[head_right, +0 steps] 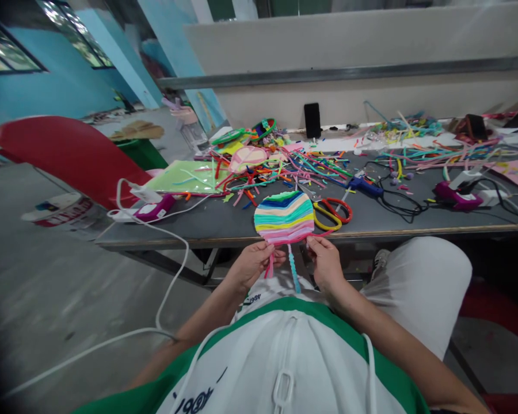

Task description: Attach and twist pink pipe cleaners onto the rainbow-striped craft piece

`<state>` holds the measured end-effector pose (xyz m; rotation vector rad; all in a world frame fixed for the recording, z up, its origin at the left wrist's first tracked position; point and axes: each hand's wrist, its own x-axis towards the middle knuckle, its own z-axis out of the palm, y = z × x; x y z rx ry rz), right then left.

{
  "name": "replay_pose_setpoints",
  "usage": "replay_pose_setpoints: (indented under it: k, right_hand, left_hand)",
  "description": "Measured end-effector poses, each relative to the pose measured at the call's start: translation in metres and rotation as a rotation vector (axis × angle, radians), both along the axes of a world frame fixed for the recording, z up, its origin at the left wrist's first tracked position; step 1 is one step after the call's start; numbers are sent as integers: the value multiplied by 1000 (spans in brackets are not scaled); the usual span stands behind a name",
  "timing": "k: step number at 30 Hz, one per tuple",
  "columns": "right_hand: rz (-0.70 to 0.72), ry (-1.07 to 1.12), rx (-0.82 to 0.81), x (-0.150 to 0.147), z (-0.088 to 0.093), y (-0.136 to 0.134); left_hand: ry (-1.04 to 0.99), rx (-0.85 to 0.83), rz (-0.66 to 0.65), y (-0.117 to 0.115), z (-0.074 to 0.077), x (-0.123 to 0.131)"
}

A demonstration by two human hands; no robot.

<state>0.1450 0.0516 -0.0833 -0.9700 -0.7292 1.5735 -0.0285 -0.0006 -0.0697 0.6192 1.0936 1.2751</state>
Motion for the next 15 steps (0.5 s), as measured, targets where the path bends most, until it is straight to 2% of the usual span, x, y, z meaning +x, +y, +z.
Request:
replay_pose_setpoints:
  k: [3,8,15]
  right_hand:
    - [7,34,-36,1,2,0]
    - [28,71,-50,0,3,-3]
    - [105,79,-56,1,2,-5]
  left_hand:
    - [-56,-2,-31,-1,3,-1]
    - [-112,-48,15,-1,7,-3]
    - [-157,-18,51,3,1,-4]
